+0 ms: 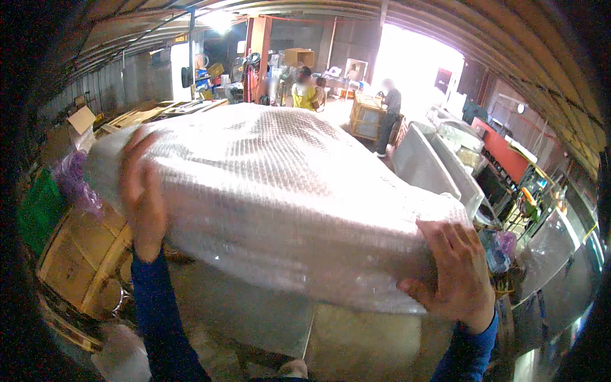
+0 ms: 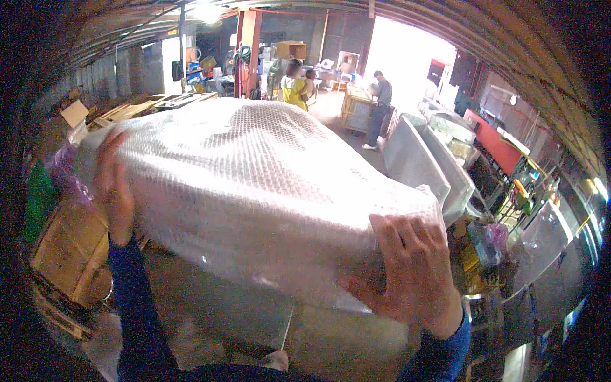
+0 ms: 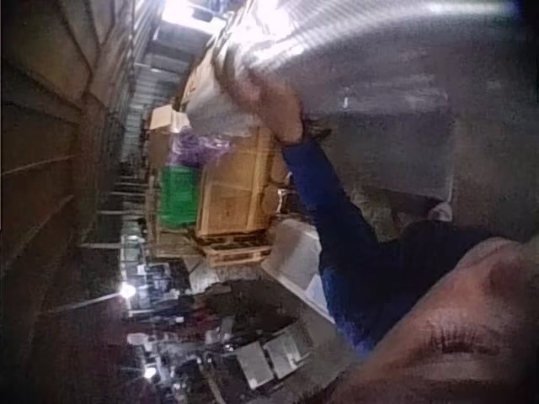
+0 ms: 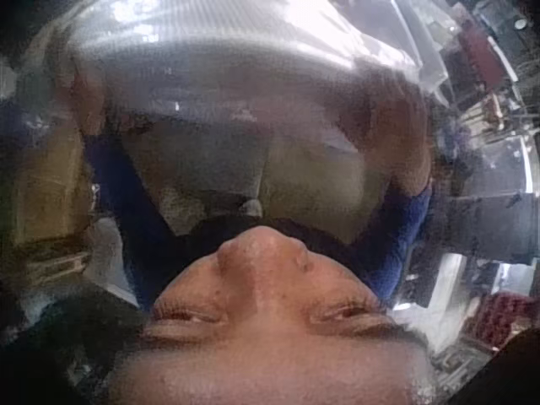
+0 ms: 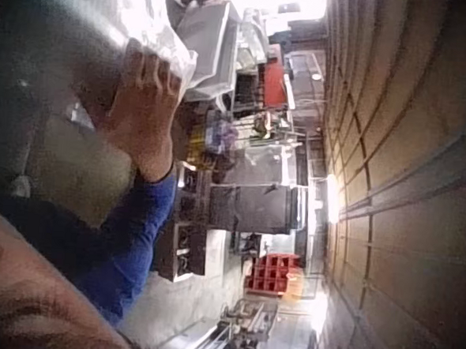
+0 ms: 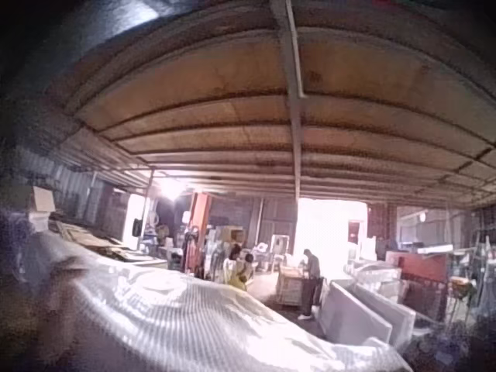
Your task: The person wraps a large upholstered chair in bubble wrap and secures it with packing tape. They repeatedly fold the bubble wrap over the chair and apply tape to hold the layers in place.
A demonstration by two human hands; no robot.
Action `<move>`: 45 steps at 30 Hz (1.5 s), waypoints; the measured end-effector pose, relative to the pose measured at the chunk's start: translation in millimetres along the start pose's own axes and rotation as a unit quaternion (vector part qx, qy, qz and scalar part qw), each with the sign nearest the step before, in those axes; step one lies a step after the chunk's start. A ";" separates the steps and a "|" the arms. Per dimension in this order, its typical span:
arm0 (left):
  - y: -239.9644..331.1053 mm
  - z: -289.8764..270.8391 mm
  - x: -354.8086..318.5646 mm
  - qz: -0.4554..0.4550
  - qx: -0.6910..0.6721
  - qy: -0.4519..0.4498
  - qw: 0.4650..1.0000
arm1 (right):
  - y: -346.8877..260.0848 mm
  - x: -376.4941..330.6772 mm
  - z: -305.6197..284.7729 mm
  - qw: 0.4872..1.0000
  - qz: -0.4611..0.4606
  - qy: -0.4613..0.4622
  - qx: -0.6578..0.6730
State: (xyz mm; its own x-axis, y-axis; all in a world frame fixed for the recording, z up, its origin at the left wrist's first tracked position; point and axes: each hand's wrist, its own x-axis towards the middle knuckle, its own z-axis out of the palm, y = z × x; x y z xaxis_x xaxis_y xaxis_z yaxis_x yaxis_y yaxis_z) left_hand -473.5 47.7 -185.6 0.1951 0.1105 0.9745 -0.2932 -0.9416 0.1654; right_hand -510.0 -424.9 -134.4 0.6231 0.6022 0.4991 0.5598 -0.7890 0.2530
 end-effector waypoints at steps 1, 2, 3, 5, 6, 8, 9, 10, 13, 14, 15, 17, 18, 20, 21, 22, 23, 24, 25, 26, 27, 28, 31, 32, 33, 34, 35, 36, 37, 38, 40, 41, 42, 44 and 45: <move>-13.6 -29.7 -17.1 -0.008 0.027 0.074 0.997 | -12.5 -14.6 -0.5 1.000 0.017 -0.021 0.002; -30.2 -54.5 -34.6 -0.060 0.069 0.115 0.989 | -23.6 -29.5 -1.6 0.999 0.034 -0.042 0.000; -50.7 -79.2 -51.4 -0.098 0.098 0.142 0.980 | -34.4 -45.1 -2.8 0.997 0.051 -0.061 -0.006; -92.8 -126.1 -90.8 -0.217 0.141 0.157 0.953 | -54.9 -71.6 4.0 0.996 0.062 -0.046 0.031; -114.0 -144.5 -111.1 -0.213 0.162 0.139 0.953 | -65.3 -84.5 8.4 0.996 0.070 -0.037 0.049; -148.0 -174.3 -153.3 -0.286 0.181 0.089 0.937 | -84.8 -114.0 15.5 0.997 0.067 -0.040 -0.004; -160.6 -184.8 -175.0 -0.323 0.187 0.056 0.926 | -94.3 -131.2 18.7 0.997 0.068 -0.045 -0.016; -170.3 -191.6 -196.5 -0.354 0.185 0.025 0.916 | -104.0 -149.5 22.6 0.995 0.088 -0.018 -0.032; -179.7 -196.1 -248.4 -0.405 0.155 -0.061 0.899 | -139.5 -209.9 47.2 0.969 0.206 0.136 -0.010; -176.3 -192.4 -263.2 -0.413 0.137 -0.087 0.896 | -151.4 -229.2 63.4 0.934 0.261 0.243 0.002; -170.2 -185.8 -277.0 -0.418 0.113 -0.114 0.894 | -161.6 -248.3 80.7 0.868 0.375 0.324 0.036; -151.1 -163.3 -297.6 -0.422 0.050 -0.167 0.890 | -180.2 -285.2 116.9 0.675 0.547 0.483 0.105; -138.7 -149.8 -306.8 -0.423 0.016 -0.197 0.884 | -191.0 -308.4 126.2 0.661 0.600 0.424 0.154; -106.1 -119.5 -324.8 -0.412 -0.069 -0.256 0.872 | -218.0 -352.2 143.8 0.601 0.707 0.282 0.244; -86.8 -104.7 -334.5 -0.409 -0.114 -0.287 0.859 | -231.4 -372.0 153.9 0.558 0.707 0.307 0.308; -66.8 -91.9 -345.0 -0.410 -0.155 -0.317 0.841 | -242.4 -391.3 163.4 0.500 0.718 0.326 0.358; -47.0 -79.9 -355.1 -0.408 -0.190 -0.345 0.824 | -252.7 -410.2 174.5 0.448 0.716 0.341 0.414; -26.9 -70.9 -365.9 -0.408 -0.220 -0.372 0.804 | -265.3 -428.7 186.4 0.419 0.736 0.352 0.398; -10.2 -62.6 -375.9 -0.409 -0.248 -0.392 0.786 | -272.9 -446.2 199.7 0.405 0.738 0.358 0.403; 8.9 -56.8 -387.5 -0.413 -0.267 -0.415 0.765 | -281.8 -464.0 212.5 0.393 0.738 0.347 0.424; 25.0 -50.1 -397.8 -0.417 -0.282 -0.435 0.746 | -290.1 -480.2 226.7 0.392 0.737 0.372 0.406; 37.6 -45.3 -407.9 -0.421 -0.293 -0.453 0.729 | -299.2 -494.8 240.0 0.393 0.735 0.373 0.408; 66.2 -36.1 -437.6 -0.441 -0.302 -0.493 0.687 | -311.1 -520.1 280.1 0.387 0.730 0.374 0.421; 71.6 -32.3 -445.9 -0.447 -0.301 -0.502 0.676 | -313.1 -522.5 290.3 0.376 0.735 0.385 0.413; 75.3 -28.6 -453.8 -0.450 -0.299 -0.511 0.669 | -310.1 -520.6 302.1 0.366 0.737 0.401 0.404; 77.4 -23.4 -460.4 -0.453 -0.298 -0.515 0.664 | -307.2 -516.3 311.5 0.359 0.736 0.412 0.399; 78.5 -19.7 -466.6 -0.458 -0.296 -0.518 0.659 | -302.9 -510.4 319.8 0.355 0.736 0.422 0.394; 79.2 -14.9 -472.0 -0.461 -0.291 -0.521 0.656 | -298.8 -504.1 326.0 0.352 0.734 0.432 0.389; 79.5 -11.3 -476.4 -0.464 -0.289 -0.523 0.654 | -293.8 -495.9 332.4 0.349 0.733 0.437 0.388; 78.6 -6.8 -480.0 -0.464 -0.285 -0.525 0.654 | -289.5 -489.2 336.6 0.347 0.732 0.443 0.384; 77.4 -0.6 -486.4 -0.467 -0.275 -0.530 0.652 | -280.6 -476.5 345.5 0.345 0.729 0.453 0.381; 76.4 1.0 -489.6 -0.471 -0.271 -0.529 0.652 | -276.7 -472.0 349.6 0.346 0.725 0.459 0.380; 75.5 2.2 -493.2 -0.474 -0.264 -0.530 0.652 | -272.7 -468.1 353.7 0.345 0.722 0.463 0.381; 71.8 3.7 -500.4 -0.478 -0.251 -0.529 0.654 | -265.4 -462.8 362.4 0.344 0.719 0.471 0.379; 66.8 6.9 -504.3 -0.479 -0.245 -0.531 0.654 | -260.4 -460.5 368.5 0.344 0.715 0.477 0.377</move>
State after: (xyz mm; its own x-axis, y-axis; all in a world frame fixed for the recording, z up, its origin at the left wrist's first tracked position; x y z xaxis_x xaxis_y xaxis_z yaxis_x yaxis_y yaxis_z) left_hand -585.0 -73.0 -667.1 0.9735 0.0464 -0.2238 0.2254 -0.3583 0.9060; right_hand -741.5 -451.8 -735.5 0.2932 -0.9355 -0.1973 0.2600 0.2766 -0.9251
